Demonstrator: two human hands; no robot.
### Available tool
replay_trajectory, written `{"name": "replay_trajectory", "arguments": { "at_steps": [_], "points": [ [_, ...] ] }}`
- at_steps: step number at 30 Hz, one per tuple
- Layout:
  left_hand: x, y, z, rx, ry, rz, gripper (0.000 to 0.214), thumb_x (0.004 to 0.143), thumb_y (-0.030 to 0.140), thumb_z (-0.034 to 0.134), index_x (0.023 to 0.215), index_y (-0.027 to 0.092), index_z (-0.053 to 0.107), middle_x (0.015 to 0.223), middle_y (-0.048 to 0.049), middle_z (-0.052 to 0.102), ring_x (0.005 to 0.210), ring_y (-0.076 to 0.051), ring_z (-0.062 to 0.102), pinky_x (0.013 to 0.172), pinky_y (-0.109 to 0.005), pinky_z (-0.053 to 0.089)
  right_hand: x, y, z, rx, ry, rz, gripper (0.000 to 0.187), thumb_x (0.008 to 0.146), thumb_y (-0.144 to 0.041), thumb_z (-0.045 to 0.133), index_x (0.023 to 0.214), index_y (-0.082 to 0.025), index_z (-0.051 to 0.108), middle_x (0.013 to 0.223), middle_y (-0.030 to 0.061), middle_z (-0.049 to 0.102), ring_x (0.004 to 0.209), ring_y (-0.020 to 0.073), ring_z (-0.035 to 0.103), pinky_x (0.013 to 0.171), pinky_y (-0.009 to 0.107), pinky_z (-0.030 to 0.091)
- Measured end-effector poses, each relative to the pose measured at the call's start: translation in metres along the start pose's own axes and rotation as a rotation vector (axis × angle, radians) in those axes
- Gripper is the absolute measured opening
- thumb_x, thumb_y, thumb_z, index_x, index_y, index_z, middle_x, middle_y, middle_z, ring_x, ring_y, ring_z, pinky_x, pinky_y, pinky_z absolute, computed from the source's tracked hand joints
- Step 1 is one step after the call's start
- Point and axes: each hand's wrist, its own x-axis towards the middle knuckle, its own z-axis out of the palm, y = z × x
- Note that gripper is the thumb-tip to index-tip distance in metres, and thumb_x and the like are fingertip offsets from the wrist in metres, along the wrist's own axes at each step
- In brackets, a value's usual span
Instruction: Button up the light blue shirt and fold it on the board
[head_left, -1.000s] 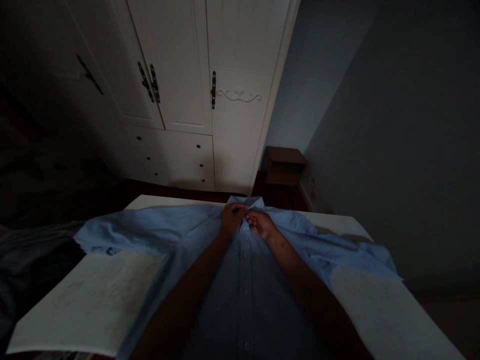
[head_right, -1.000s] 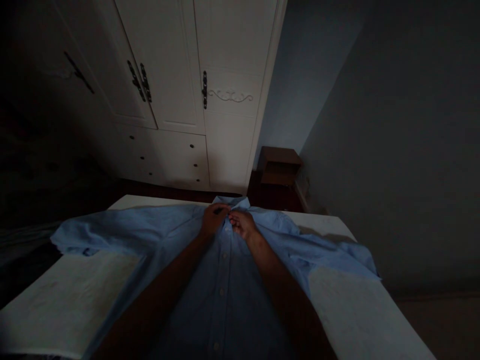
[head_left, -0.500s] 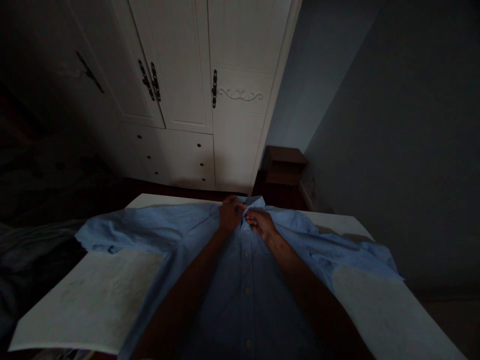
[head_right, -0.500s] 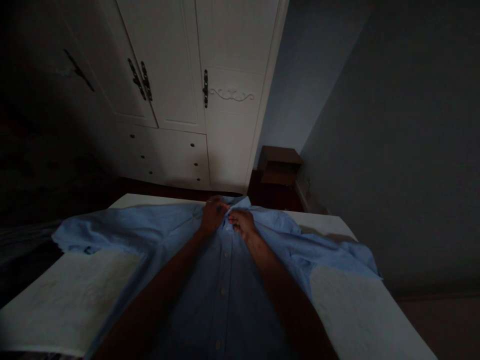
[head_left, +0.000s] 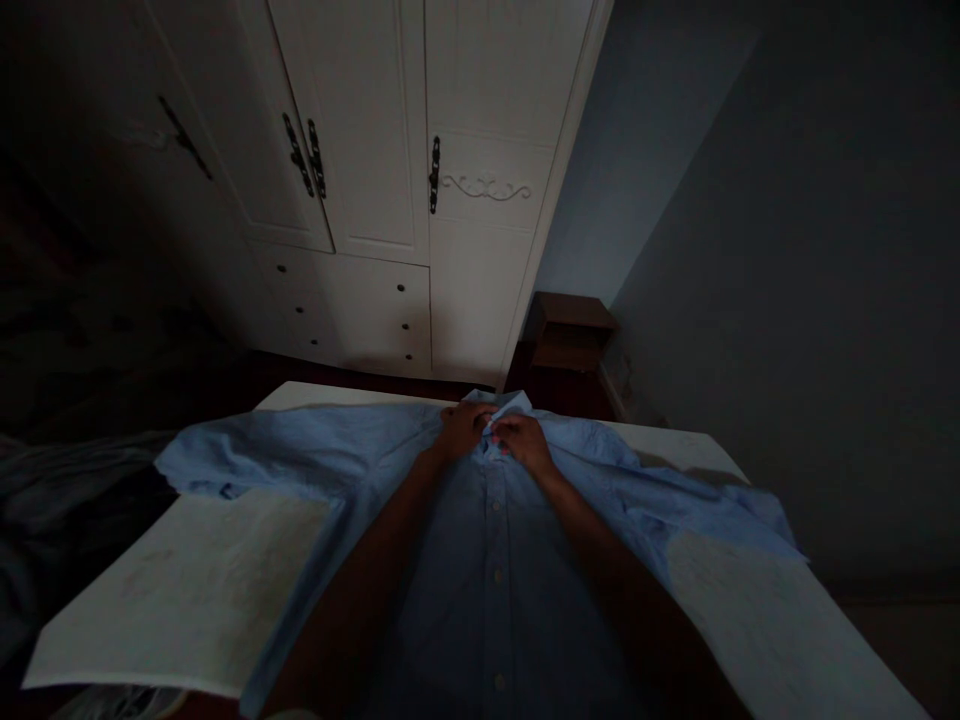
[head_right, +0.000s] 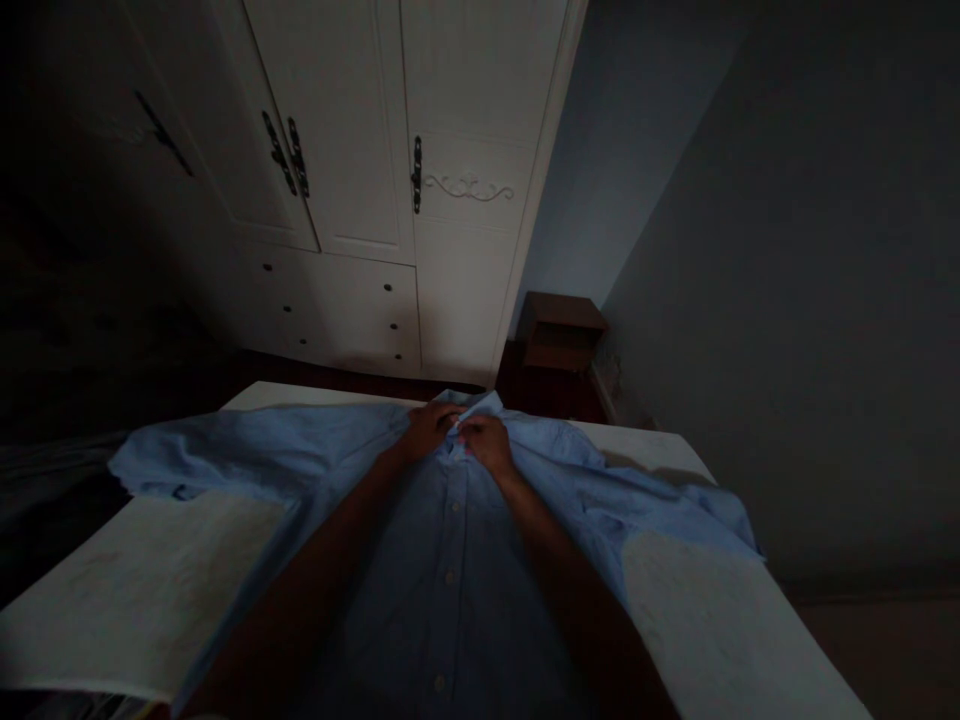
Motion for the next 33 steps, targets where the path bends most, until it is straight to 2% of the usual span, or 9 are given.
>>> {"name": "replay_trajectory", "arguments": {
  "at_steps": [2,4,6,8,14,17,22,25,33],
  "points": [
    [0.000,-0.001,-0.001,-0.033,0.012,0.005,0.028,0.087,0.018,0.054,0.105,0.030,0.072,0.109,-0.0034,0.072,0.112,-0.025,0.061,0.106,-0.046,0.038,0.000,-0.003,-0.006,-0.228,0.050,-0.208,0.008,0.076,-0.021,0.064,0.072,-0.021,0.071,0.070,0.0023,0.068,0.070,0.0181,0.063,0.066,0.029,0.048],
    [0.001,-0.003,-0.001,-0.069,0.035,0.017,0.028,0.085,0.016,0.057,0.104,0.029,0.072,0.108,-0.0038,0.073,0.108,-0.023,0.063,0.103,-0.043,0.041,0.001,-0.007,-0.013,-0.492,0.089,-0.494,0.015,0.080,-0.020,0.064,0.092,-0.023,0.073,0.095,0.0074,0.071,0.096,0.0246,0.063,0.086,0.037,0.047],
    [0.002,-0.005,-0.001,-0.093,0.047,0.023,0.030,0.083,0.015,0.059,0.106,0.028,0.071,0.106,-0.0037,0.072,0.103,-0.021,0.064,0.100,-0.039,0.045,0.005,-0.008,-0.020,-0.656,0.044,-0.707,0.030,0.084,-0.022,0.065,0.113,-0.025,0.069,0.121,0.0103,0.066,0.115,0.0291,0.055,0.098,0.045,0.040],
    [0.001,-0.006,-0.002,-0.092,0.040,0.020,0.031,0.082,0.015,0.059,0.108,0.028,0.070,0.104,-0.0034,0.072,0.101,-0.020,0.065,0.099,-0.038,0.045,0.010,-0.006,-0.026,-0.714,-0.064,-0.797,0.038,0.087,-0.025,0.065,0.124,-0.027,0.063,0.132,0.0100,0.060,0.124,0.0296,0.050,0.102,0.047,0.036],
    [-0.002,-0.001,-0.002,-0.011,0.000,0.083,0.029,0.081,0.012,0.058,0.100,0.029,0.072,0.107,-0.0021,0.071,0.111,-0.022,0.058,0.108,-0.046,0.032,0.024,0.009,-0.035,-0.762,-0.119,-0.733,0.045,0.085,-0.034,0.070,0.127,-0.022,0.061,0.118,0.0120,0.067,0.114,0.0282,0.057,0.099,0.044,0.035],
    [-0.003,0.000,-0.003,0.077,-0.034,0.085,0.026,0.084,0.016,0.056,0.100,0.029,0.072,0.108,-0.0035,0.070,0.116,-0.024,0.053,0.106,-0.049,0.031,0.025,0.010,-0.035,-0.815,-0.136,-0.743,0.038,0.084,-0.037,0.070,0.119,-0.022,0.066,0.109,0.0101,0.069,0.108,0.0275,0.058,0.096,0.043,0.035],
    [-0.002,-0.006,-0.005,0.235,-0.096,0.063,0.028,0.092,0.027,0.048,0.115,0.029,0.066,0.130,-0.0047,0.062,0.131,-0.027,0.041,0.107,-0.056,0.026,0.023,0.007,-0.034,-0.853,-0.128,-0.783,0.027,0.089,-0.034,0.065,0.115,-0.025,0.069,0.095,0.0059,0.069,0.100,0.0248,0.058,0.093,0.043,0.032],
    [-0.001,-0.010,-0.005,0.268,-0.137,0.072,0.027,0.094,0.027,0.045,0.110,0.030,0.067,0.140,-0.0011,0.056,0.142,-0.027,0.029,0.109,-0.059,0.021,0.023,0.008,-0.034,-0.857,-0.114,-0.820,0.022,0.091,-0.034,0.063,0.109,-0.026,0.071,0.095,0.0057,0.069,0.099,0.0242,0.058,0.092,0.042,0.032],
    [0.002,-0.013,-0.009,0.186,-0.165,0.075,0.027,0.096,0.030,0.043,0.110,0.026,0.065,0.135,-0.0033,0.060,0.141,-0.025,0.034,0.111,-0.056,0.024,0.032,0.010,-0.038,-0.745,-0.160,-0.739,0.017,0.093,-0.033,0.060,0.095,-0.024,0.074,0.095,0.0060,0.069,0.097,0.0227,0.058,0.090,0.042,0.032]
  ]
}}
